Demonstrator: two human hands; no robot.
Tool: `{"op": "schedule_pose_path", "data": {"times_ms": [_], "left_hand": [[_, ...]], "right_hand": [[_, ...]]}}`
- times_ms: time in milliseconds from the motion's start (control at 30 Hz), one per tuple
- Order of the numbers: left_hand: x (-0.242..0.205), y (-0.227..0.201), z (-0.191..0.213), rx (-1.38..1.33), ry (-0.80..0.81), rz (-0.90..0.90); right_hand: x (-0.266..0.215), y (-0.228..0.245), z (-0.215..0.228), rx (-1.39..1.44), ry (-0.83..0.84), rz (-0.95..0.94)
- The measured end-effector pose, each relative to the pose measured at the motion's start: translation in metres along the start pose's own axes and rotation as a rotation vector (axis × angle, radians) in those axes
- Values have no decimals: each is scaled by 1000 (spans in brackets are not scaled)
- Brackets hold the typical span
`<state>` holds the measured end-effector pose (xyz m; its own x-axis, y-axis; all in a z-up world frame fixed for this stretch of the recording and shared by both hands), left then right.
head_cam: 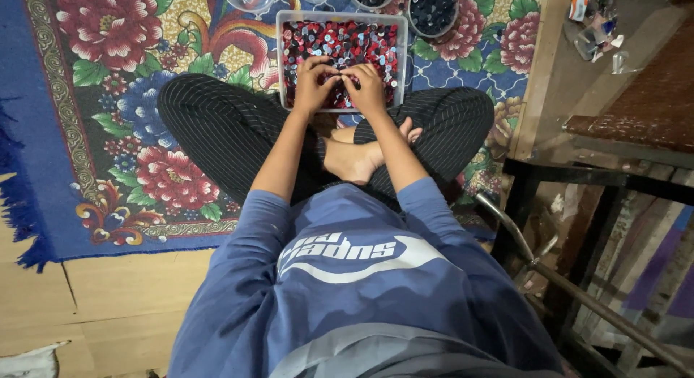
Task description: Sorting various colored buttons from a large central tray into smaller individual containers while sitting on the floor.
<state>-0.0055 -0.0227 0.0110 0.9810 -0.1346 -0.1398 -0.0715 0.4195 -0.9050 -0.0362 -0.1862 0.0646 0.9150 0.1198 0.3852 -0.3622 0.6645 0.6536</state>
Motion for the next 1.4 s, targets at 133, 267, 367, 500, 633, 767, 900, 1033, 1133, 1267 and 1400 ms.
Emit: {"op": "schedule_pose_path", "data": {"times_ms": [133,267,367,500,633,767,900,1033,1133,1267,1400], "left_hand": [[0,-5,3,-20,9,32],[-2,-11,9,-91,-55,13],[-2,-13,10,-83,-55,80],[0,-13,9,-4,-17,190],[0,2,4,-75,-56,137],[1,7,5,-61,-88,115],[8,34,-8,152,-180,53],[-7,-9,13,322,-234,75],[-8,-14,19,371,-267,57],[-13,-14,22,517,159,354],[-12,4,19,573,372,494]], "right_hand": [[-2,-5,-3,-3,-1,-10],[6,-14,-1,-81,-119,-34],[37,-14,18,-196,-210,-29],[93,-56,22,-205,-411,-22],[105,-38,35,-167,-507,22],[59,-60,15,-288,-304,-32],[-39,-104,-26,-434,-67,-50],[-43,-61,-12,-465,209,-332],[-27,-38,0,-421,339,-432],[-18,-30,9,-381,574,-561],[-12,-29,15,-318,668,-686]]}}
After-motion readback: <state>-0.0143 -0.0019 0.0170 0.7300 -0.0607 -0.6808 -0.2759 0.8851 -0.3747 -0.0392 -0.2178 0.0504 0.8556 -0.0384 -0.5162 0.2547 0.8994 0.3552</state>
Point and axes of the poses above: each hand's wrist, its own x-axis towards the middle knuckle, its own z-axis out of the back of the hand, y = z × x, the point moved 1 cm from there along x, towards the middle knuckle, and after that the axes turned 10 degrees about z, right-handed, at the moved point
